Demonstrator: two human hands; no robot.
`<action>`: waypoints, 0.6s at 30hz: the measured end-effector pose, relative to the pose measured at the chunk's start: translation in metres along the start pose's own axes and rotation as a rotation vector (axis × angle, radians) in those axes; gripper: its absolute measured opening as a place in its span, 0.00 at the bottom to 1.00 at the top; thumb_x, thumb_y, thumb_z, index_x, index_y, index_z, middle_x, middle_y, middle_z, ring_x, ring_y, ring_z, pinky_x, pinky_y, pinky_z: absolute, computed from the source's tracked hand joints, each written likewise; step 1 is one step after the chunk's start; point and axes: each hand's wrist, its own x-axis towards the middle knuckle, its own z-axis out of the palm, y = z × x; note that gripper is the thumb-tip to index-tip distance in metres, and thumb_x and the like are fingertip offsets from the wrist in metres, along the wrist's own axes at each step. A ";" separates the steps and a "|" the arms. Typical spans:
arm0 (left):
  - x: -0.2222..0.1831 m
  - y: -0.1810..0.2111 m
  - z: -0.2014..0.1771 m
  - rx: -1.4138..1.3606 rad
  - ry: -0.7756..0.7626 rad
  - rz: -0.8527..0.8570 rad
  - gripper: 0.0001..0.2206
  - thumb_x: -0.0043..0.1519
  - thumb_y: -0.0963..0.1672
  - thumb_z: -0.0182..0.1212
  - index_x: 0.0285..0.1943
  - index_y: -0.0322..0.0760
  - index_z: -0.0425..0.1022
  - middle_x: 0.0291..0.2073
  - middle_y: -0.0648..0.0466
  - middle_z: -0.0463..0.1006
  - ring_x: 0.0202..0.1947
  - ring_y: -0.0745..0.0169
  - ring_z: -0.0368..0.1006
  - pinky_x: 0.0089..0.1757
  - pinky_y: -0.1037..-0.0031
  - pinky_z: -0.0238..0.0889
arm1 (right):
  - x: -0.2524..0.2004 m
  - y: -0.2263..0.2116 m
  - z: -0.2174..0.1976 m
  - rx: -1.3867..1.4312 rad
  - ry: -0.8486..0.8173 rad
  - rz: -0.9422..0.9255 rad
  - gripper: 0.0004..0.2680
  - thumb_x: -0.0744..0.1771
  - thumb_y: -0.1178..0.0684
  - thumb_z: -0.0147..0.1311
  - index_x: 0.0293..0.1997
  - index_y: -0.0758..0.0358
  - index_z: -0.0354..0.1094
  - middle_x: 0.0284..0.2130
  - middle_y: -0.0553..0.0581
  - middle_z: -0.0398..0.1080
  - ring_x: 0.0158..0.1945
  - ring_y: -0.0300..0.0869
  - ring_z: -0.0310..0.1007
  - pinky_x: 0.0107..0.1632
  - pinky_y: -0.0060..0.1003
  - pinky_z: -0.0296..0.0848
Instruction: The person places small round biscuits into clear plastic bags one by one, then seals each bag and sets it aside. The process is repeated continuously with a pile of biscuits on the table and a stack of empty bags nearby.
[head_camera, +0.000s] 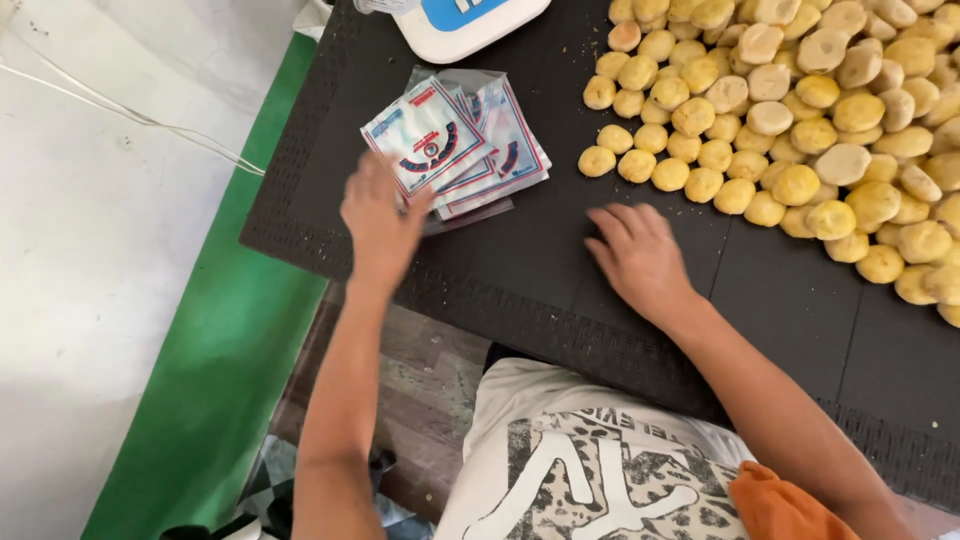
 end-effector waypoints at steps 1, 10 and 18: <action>0.008 -0.017 0.009 -0.123 0.077 -0.108 0.18 0.68 0.51 0.51 0.62 0.39 0.66 0.57 0.43 0.68 0.57 0.34 0.65 0.54 0.43 0.54 | 0.017 -0.010 0.000 0.052 0.012 -0.026 0.12 0.65 0.53 0.57 0.53 0.60 0.67 0.42 0.59 0.69 0.43 0.52 0.69 0.44 0.42 0.66; 0.025 -0.073 0.095 -0.272 0.180 -0.506 0.27 0.66 0.52 0.49 0.72 0.41 0.52 0.64 0.45 0.63 0.56 0.28 0.62 0.50 0.38 0.55 | 0.120 -0.007 0.131 0.201 -0.260 0.371 0.21 0.64 0.49 0.57 0.59 0.72 0.58 0.41 0.71 0.65 0.41 0.69 0.71 0.43 0.60 0.72; 0.029 -0.046 0.101 -0.012 0.360 -0.413 0.31 0.64 0.56 0.51 0.74 0.45 0.49 0.62 0.44 0.62 0.53 0.43 0.62 0.42 0.51 0.60 | 0.149 -0.026 0.186 0.333 -0.370 0.395 0.17 0.64 0.52 0.55 0.57 0.67 0.60 0.44 0.67 0.62 0.39 0.70 0.72 0.42 0.62 0.74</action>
